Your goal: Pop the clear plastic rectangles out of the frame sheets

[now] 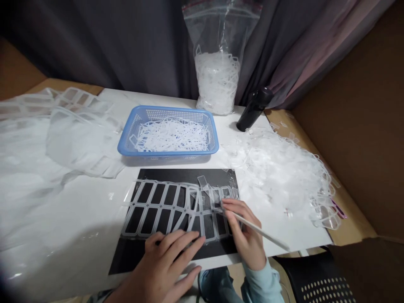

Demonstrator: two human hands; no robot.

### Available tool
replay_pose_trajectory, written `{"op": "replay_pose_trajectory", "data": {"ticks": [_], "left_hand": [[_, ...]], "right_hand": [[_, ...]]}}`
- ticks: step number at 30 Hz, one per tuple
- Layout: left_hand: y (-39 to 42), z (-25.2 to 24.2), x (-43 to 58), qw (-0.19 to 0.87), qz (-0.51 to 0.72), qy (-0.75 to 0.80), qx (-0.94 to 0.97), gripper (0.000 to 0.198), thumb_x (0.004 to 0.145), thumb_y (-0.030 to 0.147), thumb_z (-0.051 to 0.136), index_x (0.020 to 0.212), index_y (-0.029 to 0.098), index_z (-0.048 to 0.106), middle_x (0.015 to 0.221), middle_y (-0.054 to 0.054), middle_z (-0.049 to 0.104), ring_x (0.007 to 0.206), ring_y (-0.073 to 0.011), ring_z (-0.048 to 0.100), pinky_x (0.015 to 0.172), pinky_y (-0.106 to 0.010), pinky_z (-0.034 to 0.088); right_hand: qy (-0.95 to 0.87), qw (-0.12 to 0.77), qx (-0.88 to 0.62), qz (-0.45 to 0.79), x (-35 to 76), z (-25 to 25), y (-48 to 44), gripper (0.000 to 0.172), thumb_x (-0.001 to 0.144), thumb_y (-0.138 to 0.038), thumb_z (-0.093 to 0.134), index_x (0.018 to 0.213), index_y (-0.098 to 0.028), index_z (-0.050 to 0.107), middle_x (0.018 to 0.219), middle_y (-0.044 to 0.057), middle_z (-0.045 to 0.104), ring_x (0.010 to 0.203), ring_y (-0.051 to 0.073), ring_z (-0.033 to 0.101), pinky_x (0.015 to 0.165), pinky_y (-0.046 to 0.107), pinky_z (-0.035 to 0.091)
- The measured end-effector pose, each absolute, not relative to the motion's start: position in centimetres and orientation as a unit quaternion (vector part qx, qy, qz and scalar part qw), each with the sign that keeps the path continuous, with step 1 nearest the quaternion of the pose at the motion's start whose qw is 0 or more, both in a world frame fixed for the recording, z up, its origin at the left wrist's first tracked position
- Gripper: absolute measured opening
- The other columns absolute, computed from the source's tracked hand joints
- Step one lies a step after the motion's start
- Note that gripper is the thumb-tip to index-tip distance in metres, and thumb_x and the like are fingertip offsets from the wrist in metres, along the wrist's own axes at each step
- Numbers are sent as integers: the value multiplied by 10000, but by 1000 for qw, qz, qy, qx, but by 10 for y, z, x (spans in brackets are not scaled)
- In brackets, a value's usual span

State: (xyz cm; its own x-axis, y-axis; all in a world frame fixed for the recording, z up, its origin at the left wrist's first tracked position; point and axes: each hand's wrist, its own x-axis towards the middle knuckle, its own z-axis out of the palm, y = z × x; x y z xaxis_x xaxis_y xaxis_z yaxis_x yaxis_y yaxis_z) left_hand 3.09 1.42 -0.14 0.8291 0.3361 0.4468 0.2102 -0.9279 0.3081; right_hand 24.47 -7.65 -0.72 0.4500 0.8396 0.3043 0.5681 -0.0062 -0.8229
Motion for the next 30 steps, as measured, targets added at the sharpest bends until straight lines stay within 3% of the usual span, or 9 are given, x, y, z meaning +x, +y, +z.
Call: {"op": "replay_pose_trajectory", "data": {"ticks": [4, 11, 15, 23, 30], "left_hand": [[21, -3, 43, 115, 228, 172, 951, 386, 1014, 396, 444, 1288, 168, 593, 1367, -32, 615, 1212, -194, 521, 984, -397, 292], [31, -8, 32, 129, 210, 283, 927, 337, 1022, 358, 420, 1245, 219, 631, 1143, -51, 696, 1039, -219, 611, 888, -396, 306], [34, -8, 28, 135, 188, 283, 931, 346, 1020, 335, 422, 1312, 273, 596, 1130, -49, 675, 1023, -224, 607, 865, -394, 306], [29, -19, 30, 135, 200, 293, 925, 347, 1008, 383, 446, 1288, 275, 621, 1124, -57, 671, 1010, -234, 590, 860, -408, 312], [30, -20, 29, 128, 189, 300, 926, 357, 963, 375, 545, 1307, 301, 606, 1119, -33, 667, 1007, -220, 595, 859, -391, 320]], "right_hand": [[-559, 454, -664, 203, 228, -4, -49, 181, 976, -177, 543, 1092, -253, 659, 1167, 57, 697, 1126, 211, 640, 982, 372, 506], [-557, 437, -664, 242, 219, -8, -36, 150, 991, -204, 533, 1084, -245, 643, 1167, 65, 690, 1134, 199, 635, 997, 352, 493], [-570, 426, -662, 236, 218, -10, -38, 164, 998, -180, 509, 1082, -245, 633, 1160, 70, 686, 1130, 198, 626, 974, 342, 500], [-632, 398, -650, 141, 217, -10, -36, 279, 983, -90, 466, 1174, -242, 599, 1128, 71, 694, 1014, 201, 627, 865, 336, 525], [-533, 417, -736, 2, 246, -11, -53, 253, 988, -170, 485, 1188, -240, 622, 1122, 80, 695, 1048, 224, 642, 867, 361, 526]]}}
